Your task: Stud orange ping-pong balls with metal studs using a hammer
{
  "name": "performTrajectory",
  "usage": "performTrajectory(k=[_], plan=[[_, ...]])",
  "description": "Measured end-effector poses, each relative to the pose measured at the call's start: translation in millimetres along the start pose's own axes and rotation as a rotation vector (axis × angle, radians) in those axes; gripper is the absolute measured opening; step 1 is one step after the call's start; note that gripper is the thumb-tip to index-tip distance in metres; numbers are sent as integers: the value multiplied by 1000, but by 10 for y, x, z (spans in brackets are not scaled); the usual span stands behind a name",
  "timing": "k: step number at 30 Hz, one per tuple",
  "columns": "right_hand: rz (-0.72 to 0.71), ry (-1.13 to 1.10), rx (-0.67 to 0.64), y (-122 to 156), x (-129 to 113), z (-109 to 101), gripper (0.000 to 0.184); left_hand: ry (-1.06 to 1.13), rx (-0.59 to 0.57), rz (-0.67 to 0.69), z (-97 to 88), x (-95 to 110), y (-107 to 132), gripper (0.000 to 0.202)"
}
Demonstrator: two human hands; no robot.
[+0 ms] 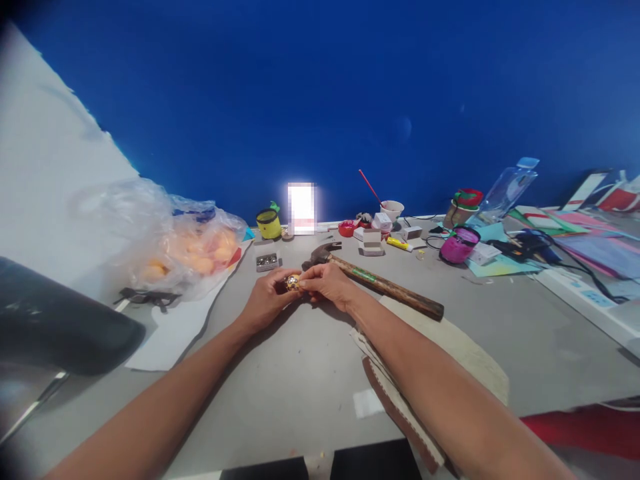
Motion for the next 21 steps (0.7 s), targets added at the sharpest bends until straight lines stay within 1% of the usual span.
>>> performTrajectory(k=[5, 9, 13, 16, 21], plan=[[-41, 48, 36, 32, -28, 43, 28, -23, 5, 24, 1, -35, -11, 29], [-38, 75, 36, 66, -60, 84, 28, -78, 40, 53, 5, -37, 6, 29], [-60, 85, 68, 71, -61, 104, 28, -104, 83, 68, 8, -4, 37, 28], [-75, 72, 60, 66, -52, 96, 31, -98, 95, 43, 9, 1, 43, 28], [-73, 68, 3, 62, -39, 66, 38, 8, 43, -71, 18, -51, 28, 35]])
Point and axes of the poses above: each hand's wrist, its own y-axis away from the middle knuckle, its own z-axis out of the palm, x = y × z, the point moved 4 cm from there along -y, towards the middle knuckle, and after that the axes turned 11 degrees about x, right-handed, at the moved point
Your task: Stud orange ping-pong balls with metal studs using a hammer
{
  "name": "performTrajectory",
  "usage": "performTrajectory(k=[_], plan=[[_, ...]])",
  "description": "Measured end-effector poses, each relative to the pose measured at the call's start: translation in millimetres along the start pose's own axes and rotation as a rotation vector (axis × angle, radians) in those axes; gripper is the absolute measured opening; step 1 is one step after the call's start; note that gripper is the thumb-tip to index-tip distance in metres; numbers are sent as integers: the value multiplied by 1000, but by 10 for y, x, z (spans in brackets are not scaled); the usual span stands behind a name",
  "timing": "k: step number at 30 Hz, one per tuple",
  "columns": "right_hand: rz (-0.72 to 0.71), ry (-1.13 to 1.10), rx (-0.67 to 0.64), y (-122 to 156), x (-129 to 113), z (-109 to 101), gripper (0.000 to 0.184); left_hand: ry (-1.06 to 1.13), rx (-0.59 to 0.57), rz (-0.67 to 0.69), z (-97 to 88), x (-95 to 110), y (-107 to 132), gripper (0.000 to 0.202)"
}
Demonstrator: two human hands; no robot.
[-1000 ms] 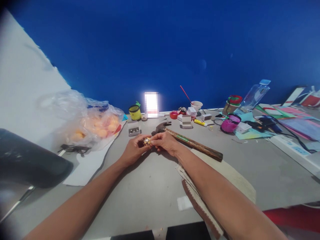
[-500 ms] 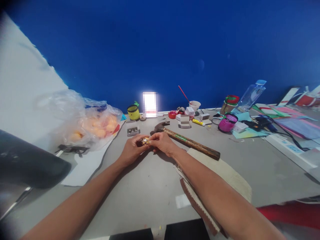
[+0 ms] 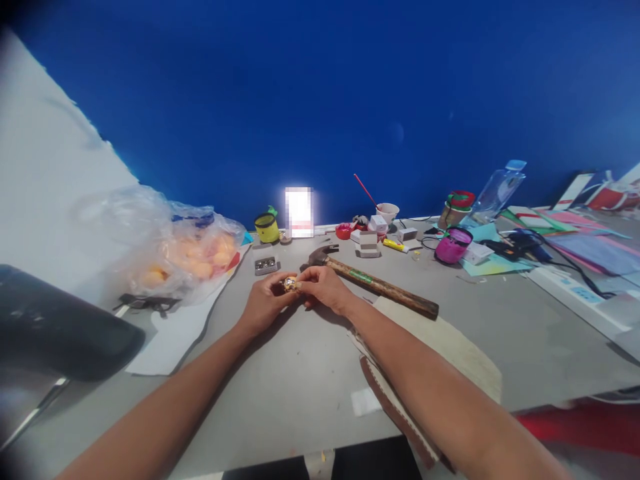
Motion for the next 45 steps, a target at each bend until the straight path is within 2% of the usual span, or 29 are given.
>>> performTrajectory(k=[4, 6, 9, 11, 13, 16, 20, 24, 26, 29, 31, 33, 36, 41, 45], plan=[[-31, 55, 16, -22, -15, -31, 34, 75, -46, -91, 4, -19, -14, 44], [-117, 207, 101, -33, -83, -89, 23, 107, -40, -140, -5, -15, -19, 51], [-355, 682, 346, -13, -280, -239, 9, 161, -16, -194, -19, 4, -24, 56], [-450, 1047, 470, 8, -384, -329, 13, 195, -24, -225, -16, 15, -22, 54], [-423, 1334, 495, 0, -404, -406, 26, 206, -35, -242, -10, 21, -16, 54], [-304, 1539, 435, -37, -344, -484, 37, 177, -9, -224, -14, 22, -13, 57], [-279, 1559, 422, -46, -320, -485, 32, 174, 58, -236, -31, -9, -26, 53], [-334, 1445, 514, 22, -415, -439, 26, 154, 117, -244, -60, -38, -57, 47], [-447, 1387, 572, 81, -495, -396, 25, 151, 142, -240, -75, -44, -71, 45], [-703, 1309, 608, 181, -592, -301, 24, 167, 161, -240, -89, -43, -79, 42], [-851, 1285, 585, 238, -606, -231, 24, 165, 165, -239, -94, -38, -77, 39], [-923, 1298, 543, 267, -586, -178, 27, 156, 161, -231, -97, -30, -73, 36], [-933, 1326, 523, 271, -574, -173, 30, 157, 157, -213, -105, -26, -74, 35], [-953, 1292, 636, 274, -677, -287, 38, 159, 189, -230, -135, -49, -88, 41], [-975, 1319, 543, 266, -648, -234, 35, 134, 174, -227, -135, -32, -88, 39]])
Point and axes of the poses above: each hand's wrist, its own y-axis away from the middle knuckle, its own z-axis out of the palm, x = y × z, the point moved 4 cm from there along -y, towards the middle knuckle, and after that the axes turned 11 degrees about x, right-handed, at the moved point
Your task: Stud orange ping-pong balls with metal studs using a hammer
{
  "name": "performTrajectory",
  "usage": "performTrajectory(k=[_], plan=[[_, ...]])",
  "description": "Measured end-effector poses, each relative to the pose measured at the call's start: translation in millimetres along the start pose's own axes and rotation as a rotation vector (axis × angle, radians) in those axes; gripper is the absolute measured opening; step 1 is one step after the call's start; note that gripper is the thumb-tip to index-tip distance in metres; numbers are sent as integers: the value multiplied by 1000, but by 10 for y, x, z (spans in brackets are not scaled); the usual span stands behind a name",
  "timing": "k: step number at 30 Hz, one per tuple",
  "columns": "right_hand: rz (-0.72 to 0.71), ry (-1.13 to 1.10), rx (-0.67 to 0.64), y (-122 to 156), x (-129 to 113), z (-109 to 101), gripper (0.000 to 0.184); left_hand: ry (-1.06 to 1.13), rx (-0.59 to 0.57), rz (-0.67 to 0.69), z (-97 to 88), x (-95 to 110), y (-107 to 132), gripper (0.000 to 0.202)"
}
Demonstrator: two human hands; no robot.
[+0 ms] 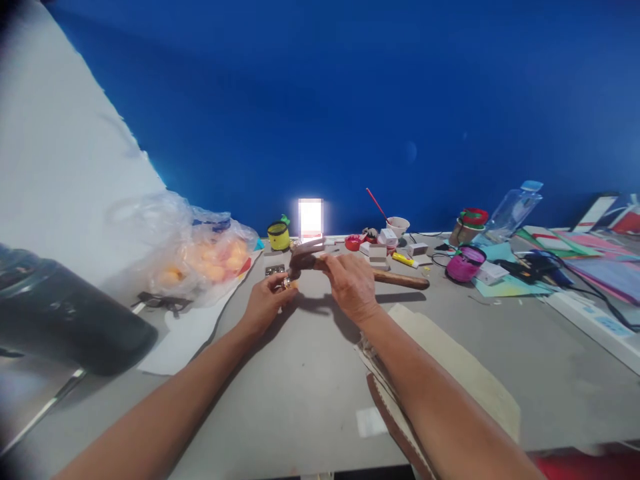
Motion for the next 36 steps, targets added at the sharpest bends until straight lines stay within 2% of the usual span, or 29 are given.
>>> performTrajectory(k=[3, 7, 12, 17, 22, 27, 31, 36], plan=[[-17, -5, -15, 12, -52, 8, 34, -20, 1, 13, -4, 32, 13, 39], [28, 2, 41, -7, -29, -39, 35, -27, -5, 28, -9, 58, 27, 38], [-24, -1, -24, 5, 0, 29, 33, -43, 9, 69, -15, 55, 29, 39], [28, 4, 20, 1, 32, 20, 36, -45, 2, 61, -15, 40, 16, 41], [-39, -38, -32, 12, -27, 36, 34, -35, -11, 59, -10, 35, 5, 37], [29, -18, 1, -14, -9, -13, 37, 18, -30, 24, 8, 42, 18, 46], [10, -4, -61, 2, -6, 41, 35, 10, -48, 50, 20, 37, 30, 44], [113, 42, -81, 2, 116, 55, 32, 36, -59, 65, 30, 25, 40, 49]])
Point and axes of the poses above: each hand's wrist, its own y-axis away from the middle knuckle, its own z-axis out of the palm, x = y × z, the point moved 4 cm from there along -y, towards the middle knuckle, and after that the axes turned 11 degrees about x, right-handed, at the moved point
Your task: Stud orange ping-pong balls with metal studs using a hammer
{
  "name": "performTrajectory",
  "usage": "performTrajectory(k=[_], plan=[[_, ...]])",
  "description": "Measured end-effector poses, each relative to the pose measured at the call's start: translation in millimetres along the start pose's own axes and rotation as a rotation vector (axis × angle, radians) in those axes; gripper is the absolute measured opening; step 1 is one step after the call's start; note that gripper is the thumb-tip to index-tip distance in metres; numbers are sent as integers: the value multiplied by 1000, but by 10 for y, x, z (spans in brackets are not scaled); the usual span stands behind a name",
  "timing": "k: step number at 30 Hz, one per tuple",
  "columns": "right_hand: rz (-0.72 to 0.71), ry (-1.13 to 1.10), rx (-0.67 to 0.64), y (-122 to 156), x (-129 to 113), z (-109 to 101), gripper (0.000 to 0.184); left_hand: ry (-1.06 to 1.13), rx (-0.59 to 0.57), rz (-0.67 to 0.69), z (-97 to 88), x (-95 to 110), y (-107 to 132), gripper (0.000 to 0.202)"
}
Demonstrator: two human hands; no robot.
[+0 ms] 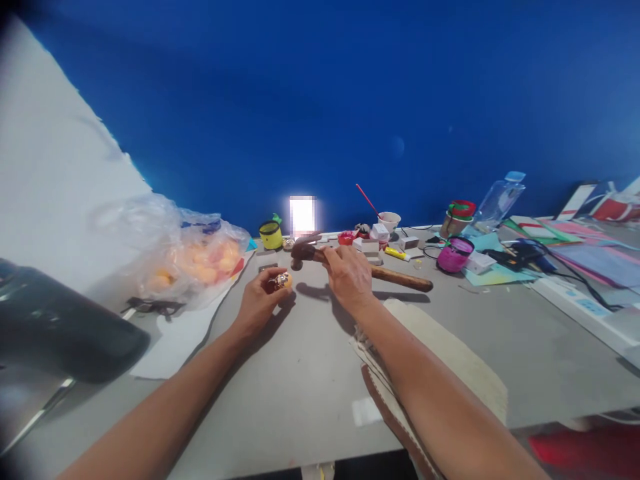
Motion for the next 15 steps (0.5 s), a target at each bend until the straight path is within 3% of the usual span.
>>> performTrajectory(k=[8, 15], plan=[[202, -22, -275, 68, 193, 233, 27, 35, -47, 50, 39, 19, 25, 47], [237, -16, -357, 104, 239, 335, 25, 32, -101, 36, 54, 52, 71, 34]])
Point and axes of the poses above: each hand's wrist, its own y-axis away from the middle knuckle, its own z-axis out of the palm, x = y × z, the point moved 4 cm from there along -y, towards the middle knuckle, and after that the axes turned 11 degrees about x, right-handed, at the moved point
